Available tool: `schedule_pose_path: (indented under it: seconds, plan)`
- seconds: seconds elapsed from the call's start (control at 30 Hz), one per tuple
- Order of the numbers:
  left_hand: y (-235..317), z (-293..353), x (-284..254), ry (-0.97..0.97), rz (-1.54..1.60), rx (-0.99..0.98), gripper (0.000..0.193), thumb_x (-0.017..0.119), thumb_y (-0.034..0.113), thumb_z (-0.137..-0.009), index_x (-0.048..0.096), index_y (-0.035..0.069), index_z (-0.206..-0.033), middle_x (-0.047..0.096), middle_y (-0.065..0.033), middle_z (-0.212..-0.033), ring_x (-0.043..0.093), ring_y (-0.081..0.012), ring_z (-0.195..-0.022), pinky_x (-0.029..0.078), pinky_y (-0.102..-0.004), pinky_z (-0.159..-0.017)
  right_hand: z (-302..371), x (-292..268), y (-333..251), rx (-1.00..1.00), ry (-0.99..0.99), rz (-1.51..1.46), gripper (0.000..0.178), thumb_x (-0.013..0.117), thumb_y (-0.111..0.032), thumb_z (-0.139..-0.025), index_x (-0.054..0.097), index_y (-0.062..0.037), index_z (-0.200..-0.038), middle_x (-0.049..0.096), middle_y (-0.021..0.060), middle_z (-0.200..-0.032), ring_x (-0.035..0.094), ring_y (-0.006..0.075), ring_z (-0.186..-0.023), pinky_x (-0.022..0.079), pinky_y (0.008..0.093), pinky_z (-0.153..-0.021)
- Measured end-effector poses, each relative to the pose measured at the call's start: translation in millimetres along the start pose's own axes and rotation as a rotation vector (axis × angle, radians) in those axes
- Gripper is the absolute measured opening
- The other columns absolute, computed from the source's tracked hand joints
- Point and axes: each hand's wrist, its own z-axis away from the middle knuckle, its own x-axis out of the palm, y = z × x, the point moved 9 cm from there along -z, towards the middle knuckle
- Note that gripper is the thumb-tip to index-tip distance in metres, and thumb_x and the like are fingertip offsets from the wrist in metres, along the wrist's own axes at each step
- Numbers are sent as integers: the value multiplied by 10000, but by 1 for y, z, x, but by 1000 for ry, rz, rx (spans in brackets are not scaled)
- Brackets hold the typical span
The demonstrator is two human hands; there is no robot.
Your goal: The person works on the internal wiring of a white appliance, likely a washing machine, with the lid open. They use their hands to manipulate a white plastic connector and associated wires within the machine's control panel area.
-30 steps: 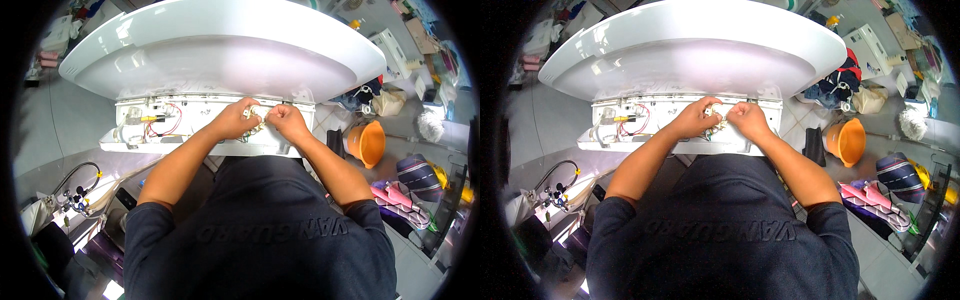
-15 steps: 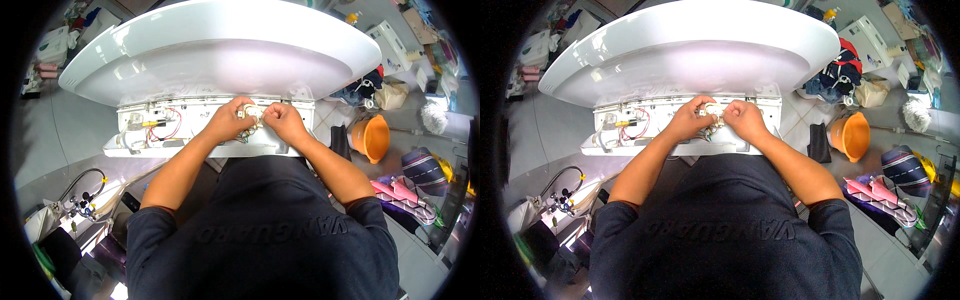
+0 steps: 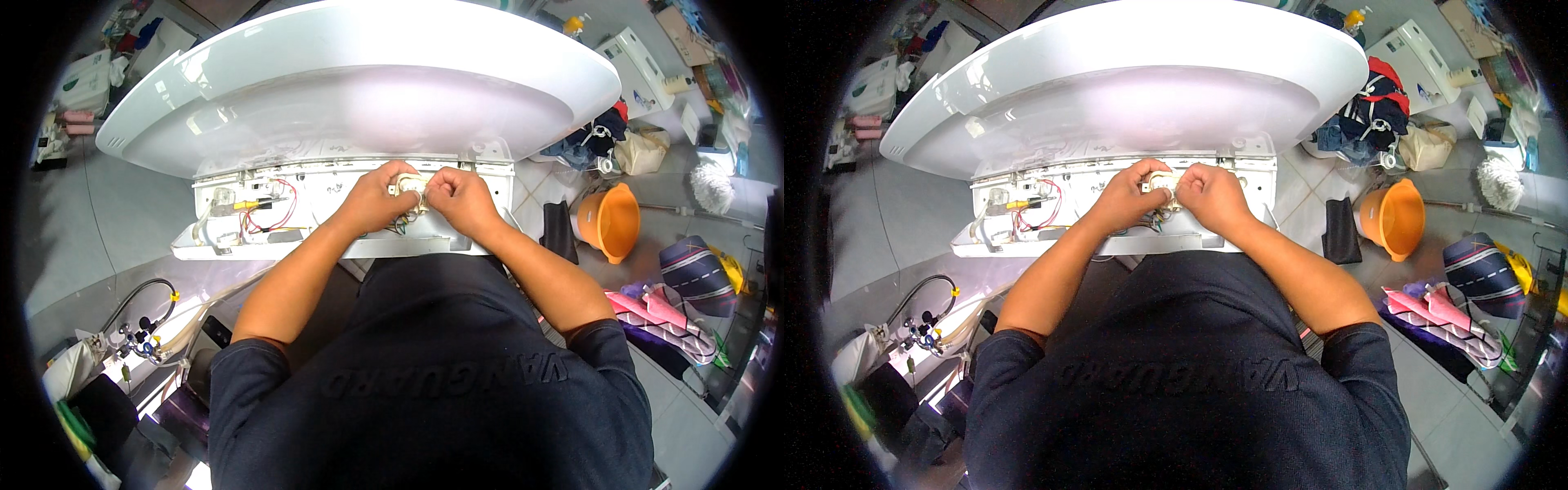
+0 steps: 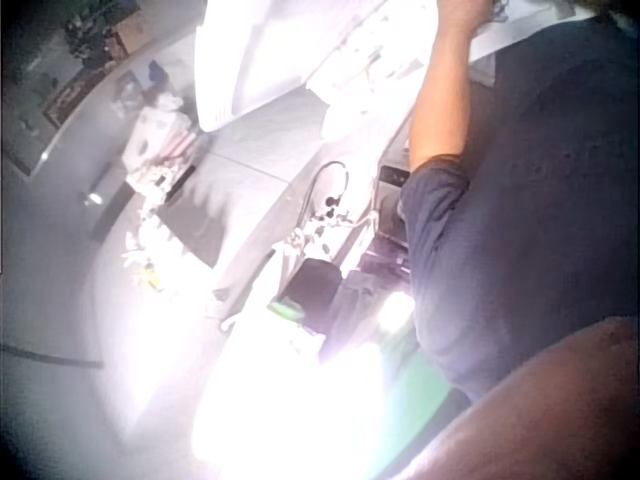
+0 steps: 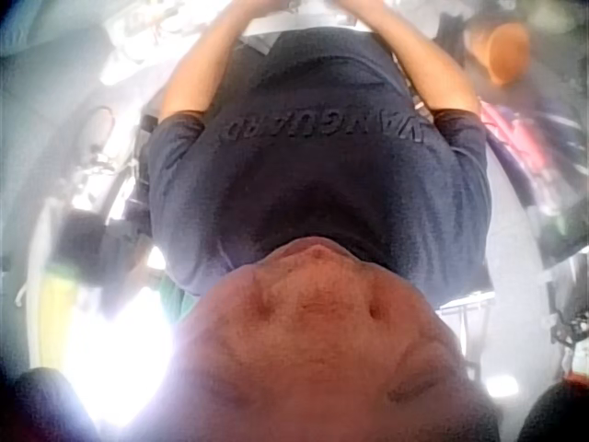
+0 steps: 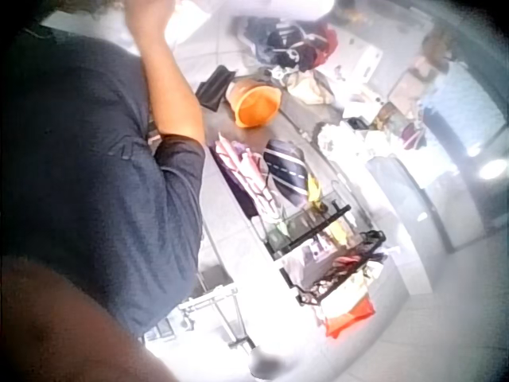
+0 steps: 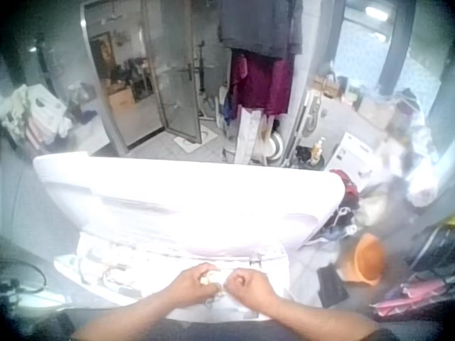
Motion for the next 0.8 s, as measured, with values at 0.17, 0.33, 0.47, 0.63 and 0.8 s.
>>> schedule_pose_path:
  seconds: [0.17, 0.33, 0.47, 0.63, 0.8]
  plan:
    - [3, 1, 0, 16, -12, -2, 373, 698, 131, -835, 622, 46, -1191, 674, -50, -993, 622, -119, -892, 512, -276, -805, 1, -1, -4, -25, 15, 20, 120, 713, -153, -900, 682, -48, -850, 552, -63, -671, 456, 39, -617, 390, 241, -562]
    - [-1, 0, 1, 17, 4, 0, 365, 688, 126, -836, 622, 47, -1186, 666, -47, -978, 616, -119, -882, 509, -275, -797, 1, -1, -6, -36, 26, 21, 125, 712, -159, -903, 683, -48, -854, 560, -60, -672, 465, 42, -622, 396, 243, -566]
    - [0, 1, 0, 14, 11, -11, 367, 688, 136, -843, 620, 46, -1192, 671, -52, -987, 621, -124, -889, 512, -281, -806, 1, -2, -8, -52, 31, 42, 126, 710, -156, -901, 678, -45, -850, 563, -51, -670, 472, 51, -621, 404, 253, -568]
    - [1, 0, -1, 29, 19, 13, 377, 692, 158, -848, 620, 48, -1201, 678, -60, -995, 630, -133, -894, 515, -288, -812, -2, -2, -4, -32, 30, 63, 141, 737, -184, -850, 695, -50, -843, 648, 61, -685, 589, 169, -619, 485, 323, -606]
    - [-1, 0, -1, 20, 13, -2, 379, 695, 164, -845, 620, 47, -1198, 679, -58, -987, 629, -131, -892, 516, -288, -803, -1, -1, -5, -19, 7, 70, 140, 737, -182, -847, 693, -49, -838, 640, 57, -677, 587, 171, -615, 482, 319, -600]
